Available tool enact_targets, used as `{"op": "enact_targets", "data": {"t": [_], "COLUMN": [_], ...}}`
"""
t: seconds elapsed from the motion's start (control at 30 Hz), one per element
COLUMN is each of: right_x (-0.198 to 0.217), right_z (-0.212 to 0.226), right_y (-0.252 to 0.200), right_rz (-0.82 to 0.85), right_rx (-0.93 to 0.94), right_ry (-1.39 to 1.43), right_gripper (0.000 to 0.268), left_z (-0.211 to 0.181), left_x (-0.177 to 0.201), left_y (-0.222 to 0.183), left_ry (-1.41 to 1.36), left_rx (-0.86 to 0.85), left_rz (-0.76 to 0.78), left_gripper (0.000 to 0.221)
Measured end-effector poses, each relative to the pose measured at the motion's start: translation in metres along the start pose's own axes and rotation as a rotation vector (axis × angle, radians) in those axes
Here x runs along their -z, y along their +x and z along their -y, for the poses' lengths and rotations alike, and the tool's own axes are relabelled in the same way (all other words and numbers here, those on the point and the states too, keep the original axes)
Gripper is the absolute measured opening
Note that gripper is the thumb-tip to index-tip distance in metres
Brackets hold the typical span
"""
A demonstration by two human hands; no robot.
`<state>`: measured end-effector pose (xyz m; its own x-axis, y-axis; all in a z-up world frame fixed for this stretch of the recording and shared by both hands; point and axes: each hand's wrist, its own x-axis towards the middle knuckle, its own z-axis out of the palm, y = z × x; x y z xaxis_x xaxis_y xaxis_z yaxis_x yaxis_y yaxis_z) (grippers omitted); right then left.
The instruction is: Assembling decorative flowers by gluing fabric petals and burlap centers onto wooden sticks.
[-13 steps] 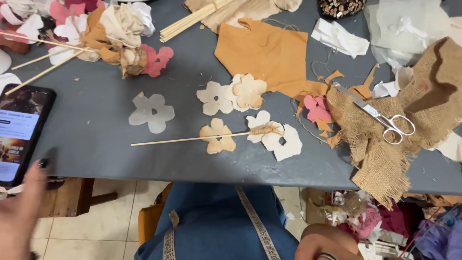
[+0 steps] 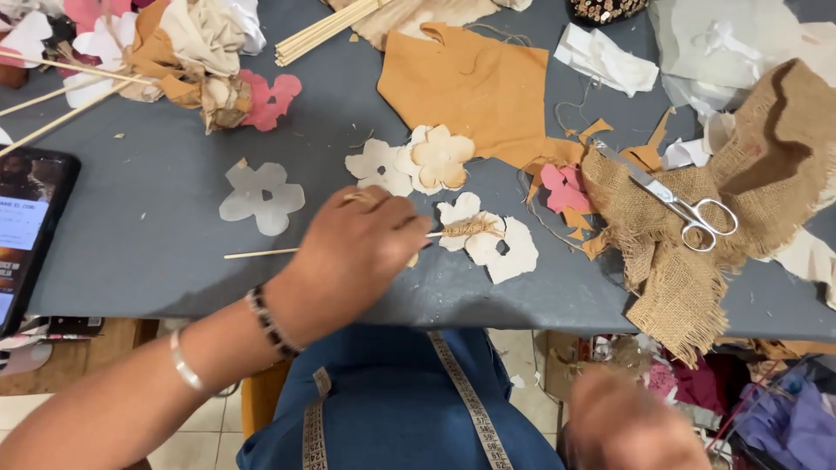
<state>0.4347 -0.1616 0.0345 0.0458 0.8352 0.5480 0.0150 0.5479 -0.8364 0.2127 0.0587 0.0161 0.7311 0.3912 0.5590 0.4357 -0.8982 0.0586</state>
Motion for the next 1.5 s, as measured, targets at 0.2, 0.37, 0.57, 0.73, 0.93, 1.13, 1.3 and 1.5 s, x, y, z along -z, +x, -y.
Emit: {"op": "enact_targets", "data": {"t": [0.2,0.37,0.57,0.73,0.93,1.13,1.3,1.5], "right_x": [0.019,0.022,0.029,0.020,0.024,0.013,0.011,0.018], "right_z": [-0.040,-0.076,-0.078,-0.072,-0.072,-0.059,-0.066,-0.062], "right_y": [0.050,0.064,0.071,0.070,0.063,0.076,0.074,0.056], "right_rz": [0.094,0.057,0.125,-0.117,-0.203,-0.030,0.008,-0.077], "right_rx": [-0.046,-0.125,-0.388,-0.488,-0.352,-0.300,-0.328,-0.455], "right_ry": [-1.104,-1.430,-1.170,-0.847,-0.416,-0.406,-0.673,-0.777], "right_gripper": [0.027,0.037,0.040,0.044,0.014,0.018,0.028,0.036], "left_z": [-0.010,-0.007,-0.011,-0.014,-0.035,-0.039,-0.035,-0.032], "left_x": [-0.033,-0.039,0.038,0.104,0.160,0.111,0.025,-0.006], "left_y": [0.004,0.005,0.031,0.044,0.036,0.017,0.009,0.009], "left_ry": [0.077,0.148,-0.001,-0.119,-0.841,-1.129,-1.115,-0.697], "left_rx": [-0.088,-0.092,-0.032,0.002,0.216,0.450,0.545,0.378], "left_rz": [0.076,-0.111,0.031,-0.114,-0.176,0.045,0.266,0.371], "left_gripper": [0.025,0.026,0.019,0.014,0.006,0.008,0.023,0.013]}}
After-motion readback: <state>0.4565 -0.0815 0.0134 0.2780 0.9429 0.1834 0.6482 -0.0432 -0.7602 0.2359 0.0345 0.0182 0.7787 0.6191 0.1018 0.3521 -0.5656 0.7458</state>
